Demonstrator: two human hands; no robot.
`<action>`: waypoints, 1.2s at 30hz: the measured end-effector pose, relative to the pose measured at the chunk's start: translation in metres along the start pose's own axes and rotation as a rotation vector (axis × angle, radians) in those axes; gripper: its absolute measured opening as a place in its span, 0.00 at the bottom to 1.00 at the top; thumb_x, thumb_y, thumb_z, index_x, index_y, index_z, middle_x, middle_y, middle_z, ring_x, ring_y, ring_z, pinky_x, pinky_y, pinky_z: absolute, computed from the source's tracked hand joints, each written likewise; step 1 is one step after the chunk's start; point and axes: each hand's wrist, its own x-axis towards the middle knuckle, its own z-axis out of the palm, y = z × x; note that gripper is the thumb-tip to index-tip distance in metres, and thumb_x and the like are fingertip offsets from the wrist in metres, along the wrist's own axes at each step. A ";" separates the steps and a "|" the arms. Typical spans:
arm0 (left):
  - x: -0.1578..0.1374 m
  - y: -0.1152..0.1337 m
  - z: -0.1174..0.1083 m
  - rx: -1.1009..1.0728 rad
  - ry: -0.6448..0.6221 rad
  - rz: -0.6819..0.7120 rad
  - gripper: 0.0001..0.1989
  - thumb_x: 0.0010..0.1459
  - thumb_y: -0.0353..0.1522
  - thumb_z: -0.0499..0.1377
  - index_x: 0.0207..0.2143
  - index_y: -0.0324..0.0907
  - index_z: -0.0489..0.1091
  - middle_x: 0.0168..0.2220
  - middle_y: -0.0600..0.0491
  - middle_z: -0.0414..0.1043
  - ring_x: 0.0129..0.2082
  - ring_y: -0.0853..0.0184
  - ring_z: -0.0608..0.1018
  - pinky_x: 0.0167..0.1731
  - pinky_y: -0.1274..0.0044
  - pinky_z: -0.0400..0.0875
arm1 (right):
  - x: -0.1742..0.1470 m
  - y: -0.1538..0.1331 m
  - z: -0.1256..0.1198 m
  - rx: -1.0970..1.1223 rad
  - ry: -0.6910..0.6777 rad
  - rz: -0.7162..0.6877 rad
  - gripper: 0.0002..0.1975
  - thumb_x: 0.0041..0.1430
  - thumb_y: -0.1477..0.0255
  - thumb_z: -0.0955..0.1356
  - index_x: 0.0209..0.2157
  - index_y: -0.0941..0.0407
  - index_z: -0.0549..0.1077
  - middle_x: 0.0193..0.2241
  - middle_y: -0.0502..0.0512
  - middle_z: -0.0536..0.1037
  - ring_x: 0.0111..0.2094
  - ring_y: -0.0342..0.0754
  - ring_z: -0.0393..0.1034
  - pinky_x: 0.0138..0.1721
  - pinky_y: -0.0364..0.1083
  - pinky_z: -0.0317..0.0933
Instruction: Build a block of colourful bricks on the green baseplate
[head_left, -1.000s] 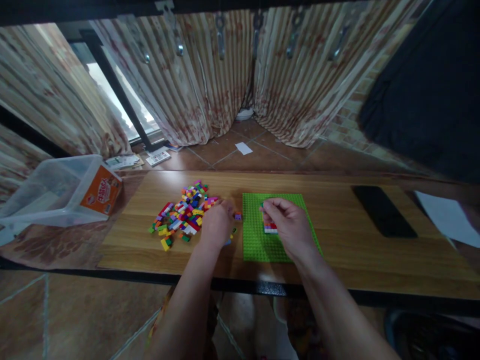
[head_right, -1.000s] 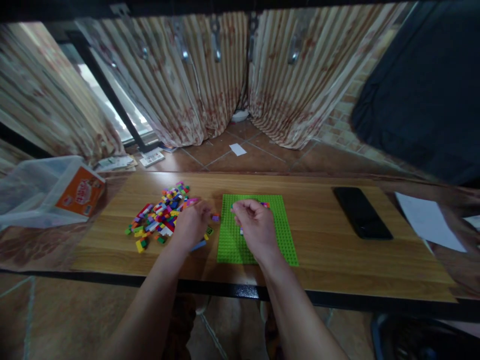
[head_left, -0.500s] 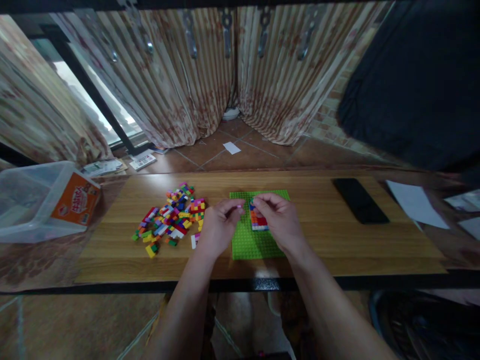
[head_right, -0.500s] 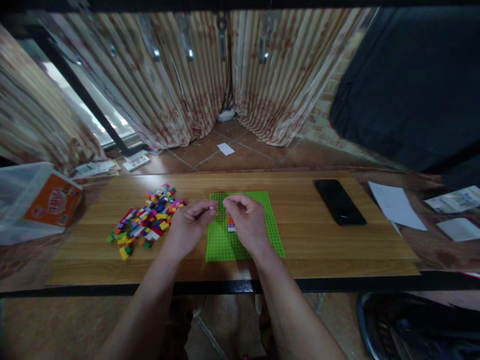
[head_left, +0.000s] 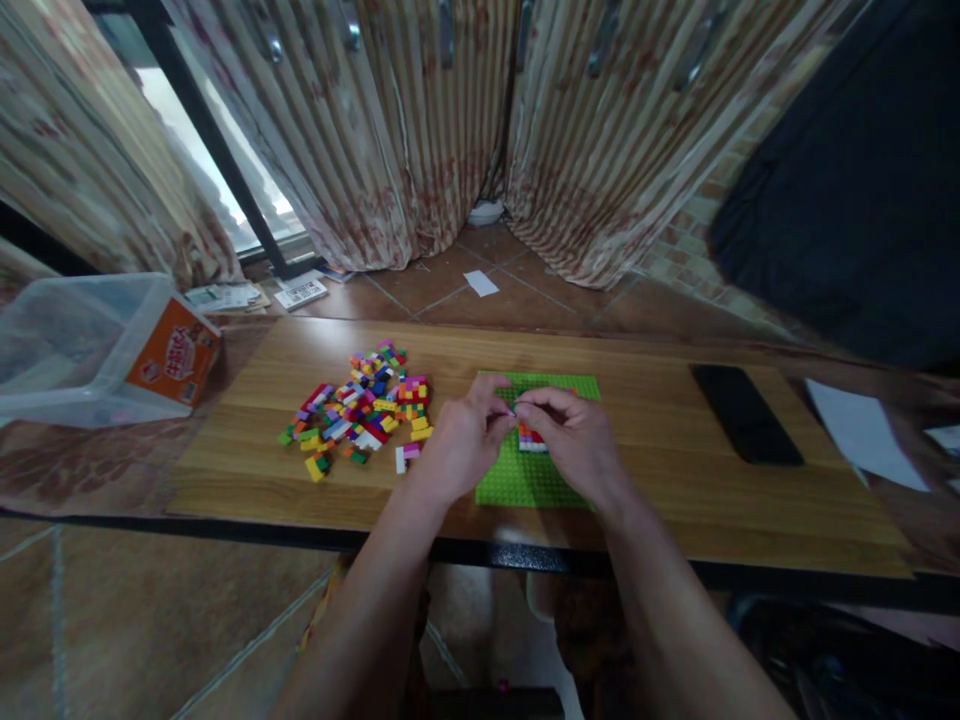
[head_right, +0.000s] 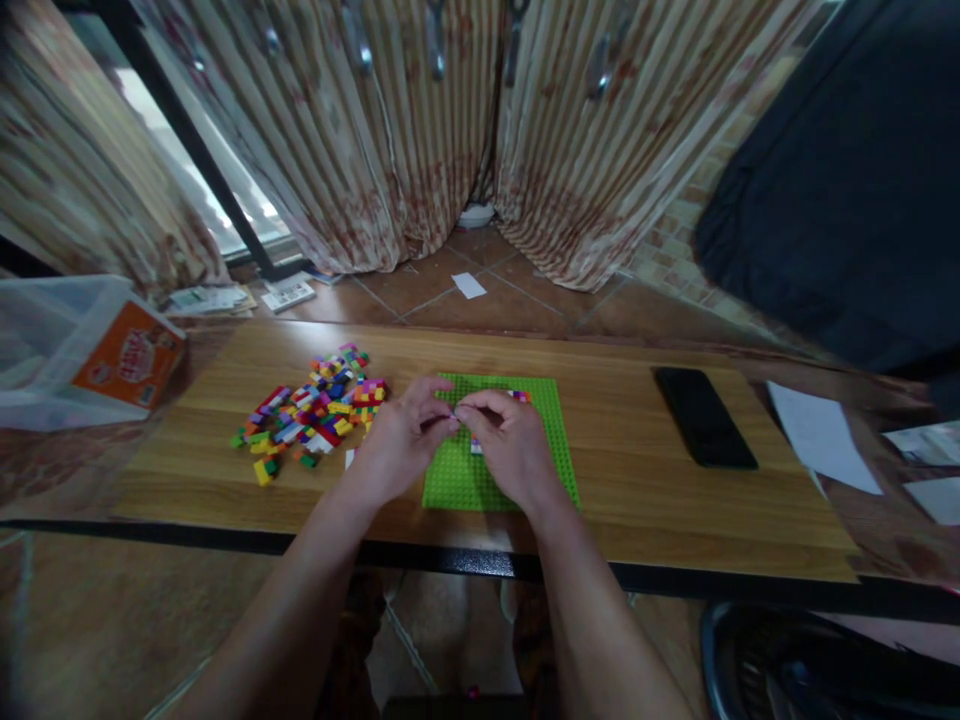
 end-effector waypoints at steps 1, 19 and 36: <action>-0.001 0.001 -0.001 0.020 -0.017 0.003 0.16 0.61 0.28 0.57 0.52 0.43 0.64 0.36 0.55 0.79 0.37 0.66 0.81 0.39 0.75 0.72 | 0.000 0.000 -0.002 -0.015 -0.015 -0.001 0.06 0.56 0.66 0.70 0.31 0.52 0.79 0.29 0.49 0.79 0.30 0.46 0.70 0.34 0.46 0.62; -0.012 -0.002 -0.006 0.118 -0.086 0.043 0.19 0.61 0.26 0.55 0.55 0.42 0.61 0.35 0.54 0.78 0.36 0.64 0.81 0.37 0.75 0.71 | -0.007 -0.003 0.000 -0.144 -0.162 -0.089 0.07 0.58 0.68 0.69 0.30 0.50 0.80 0.29 0.50 0.79 0.31 0.47 0.70 0.34 0.46 0.60; -0.006 -0.003 -0.006 0.264 -0.104 -0.086 0.15 0.59 0.28 0.57 0.50 0.40 0.69 0.42 0.48 0.80 0.36 0.63 0.82 0.36 0.75 0.74 | -0.003 0.015 -0.082 -0.170 0.136 -0.073 0.06 0.53 0.65 0.73 0.28 0.51 0.81 0.33 0.52 0.78 0.38 0.49 0.72 0.42 0.50 0.64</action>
